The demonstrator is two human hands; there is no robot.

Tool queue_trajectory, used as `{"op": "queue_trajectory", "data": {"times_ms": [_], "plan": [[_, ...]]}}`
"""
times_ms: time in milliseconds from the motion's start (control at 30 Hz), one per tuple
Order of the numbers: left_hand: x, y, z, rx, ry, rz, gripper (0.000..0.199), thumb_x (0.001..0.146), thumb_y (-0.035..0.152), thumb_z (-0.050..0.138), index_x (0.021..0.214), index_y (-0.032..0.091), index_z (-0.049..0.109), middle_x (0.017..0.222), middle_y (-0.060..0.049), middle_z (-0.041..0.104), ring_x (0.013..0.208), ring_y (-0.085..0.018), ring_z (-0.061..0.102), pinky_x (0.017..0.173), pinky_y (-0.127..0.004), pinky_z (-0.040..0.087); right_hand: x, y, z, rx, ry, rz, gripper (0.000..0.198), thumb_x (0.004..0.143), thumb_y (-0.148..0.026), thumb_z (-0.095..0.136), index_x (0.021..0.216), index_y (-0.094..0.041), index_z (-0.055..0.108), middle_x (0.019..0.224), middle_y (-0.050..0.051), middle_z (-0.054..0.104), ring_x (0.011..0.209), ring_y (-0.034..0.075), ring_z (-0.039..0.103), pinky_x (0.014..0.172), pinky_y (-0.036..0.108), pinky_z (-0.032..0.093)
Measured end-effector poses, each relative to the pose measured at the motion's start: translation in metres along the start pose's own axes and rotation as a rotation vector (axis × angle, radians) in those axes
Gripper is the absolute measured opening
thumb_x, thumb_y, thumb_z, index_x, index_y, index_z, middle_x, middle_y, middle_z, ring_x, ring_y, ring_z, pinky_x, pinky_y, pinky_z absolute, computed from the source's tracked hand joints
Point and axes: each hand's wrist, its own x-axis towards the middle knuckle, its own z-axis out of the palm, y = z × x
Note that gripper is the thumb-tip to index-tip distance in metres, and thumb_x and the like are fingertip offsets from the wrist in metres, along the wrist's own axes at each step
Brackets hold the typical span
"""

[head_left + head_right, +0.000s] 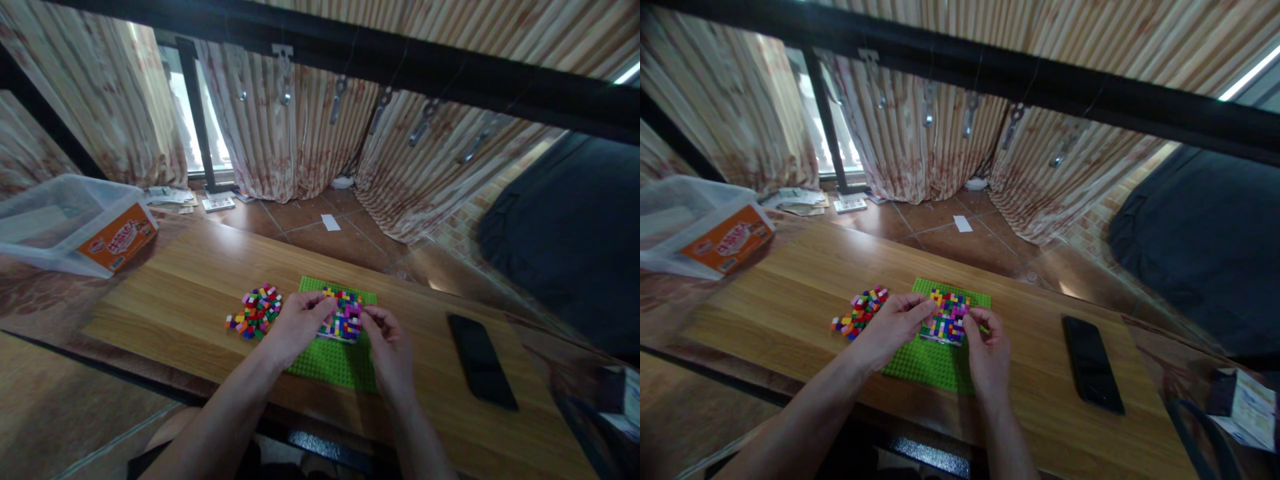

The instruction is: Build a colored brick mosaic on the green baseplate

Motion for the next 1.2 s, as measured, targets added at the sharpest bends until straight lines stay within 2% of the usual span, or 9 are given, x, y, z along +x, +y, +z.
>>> {"op": "queue_trajectory", "data": {"times_ms": [133,233,433,667,833,933,1067,1200], "plan": [[0.0,0.0,0.0,0.0,0.004,-0.016,0.037,0.079,0.045,0.061,0.058,0.016,0.056,0.046,0.007,0.039,0.046,-0.007,0.029,0.048,-0.024,0.019,0.001,0.001,0.003,-0.08,0.0,0.01,0.037,0.074,-0.046,0.073,0.099,-0.019,0.068,0.095,0.006,0.071,0.083,0.02,0.065,0.079,0.035,0.052],[0.0,0.001,0.001,-0.001,0.01,-0.008,0.036,0.079,0.045,0.061,0.058,0.015,0.057,0.048,0.006,0.042,0.047,-0.007,0.03,0.048,-0.024,0.019,0.001,0.0,0.004,-0.085,-0.009,0.009,0.036,0.074,-0.045,0.073,0.098,-0.019,0.067,0.094,0.006,0.072,0.083,0.02,0.066,0.078,0.036,0.053],[0.0,0.001,0.0,0.01,0.018,-0.004,0.036,0.08,0.043,0.061,0.058,0.015,0.057,0.045,0.007,0.038,0.046,-0.007,0.029,0.048,-0.024,0.019,-0.001,-0.001,0.005,-0.049,-0.014,-0.004,0.033,0.073,-0.042,0.073,0.097,-0.019,0.068,0.096,0.006,0.074,0.085,0.02,0.067,0.08,0.037,0.053],[0.001,-0.003,0.002,-0.008,0.011,-0.027,0.035,0.081,0.04,0.061,0.057,0.015,0.058,0.046,0.006,0.04,0.044,-0.006,0.029,0.047,-0.023,0.019,-0.001,-0.005,0.008,-0.06,0.034,-0.019,0.032,0.07,-0.041,0.074,0.091,-0.018,0.069,0.089,0.007,0.075,0.08,0.021,0.068,0.078,0.038,0.055],[0.0,-0.003,0.006,-0.063,0.01,-0.085,0.032,0.081,0.041,0.061,0.064,0.014,0.06,0.053,0.004,0.049,0.042,-0.004,0.029,0.044,-0.022,0.018,0.0,-0.006,0.008,-0.034,0.017,-0.012,0.032,0.07,-0.042,0.075,0.09,-0.018,0.07,0.089,0.007,0.075,0.081,0.021,0.069,0.08,0.039,0.055],[-0.002,0.001,0.007,-0.135,0.008,-0.144,0.034,0.082,0.046,0.06,0.074,0.013,0.063,0.057,0.003,0.052,0.04,-0.003,0.028,0.042,-0.021,0.015,0.001,-0.003,0.008,-0.008,-0.005,-0.003,0.033,0.07,-0.042,0.076,0.092,-0.018,0.07,0.09,0.007,0.075,0.081,0.021,0.068,0.08,0.038,0.054],[-0.004,0.006,0.006,-0.184,0.023,-0.193,0.047,0.08,0.059,0.059,0.08,0.012,0.063,0.06,0.0,0.056,0.04,-0.003,0.03,0.041,-0.019,0.014,0.002,-0.002,0.005,0.046,-0.005,0.024,0.033,0.076,-0.046,0.071,0.094,-0.019,0.07,0.09,0.005,0.074,0.08,0.019,0.066,0.079,0.037,0.053],[-0.003,0.006,0.007,-0.207,0.005,-0.216,0.054,0.081,0.065,0.053,0.084,0.012,0.063,0.061,-0.003,0.06,0.039,-0.004,0.032,0.04,-0.018,0.014,-0.002,-0.011,0.001,-0.065,0.113,-0.12,0.027,0.084,-0.045,0.064,0.091,-0.02,0.071,0.087,0.004,0.071,0.081,0.019,0.065,0.078,0.036,0.052]]}}
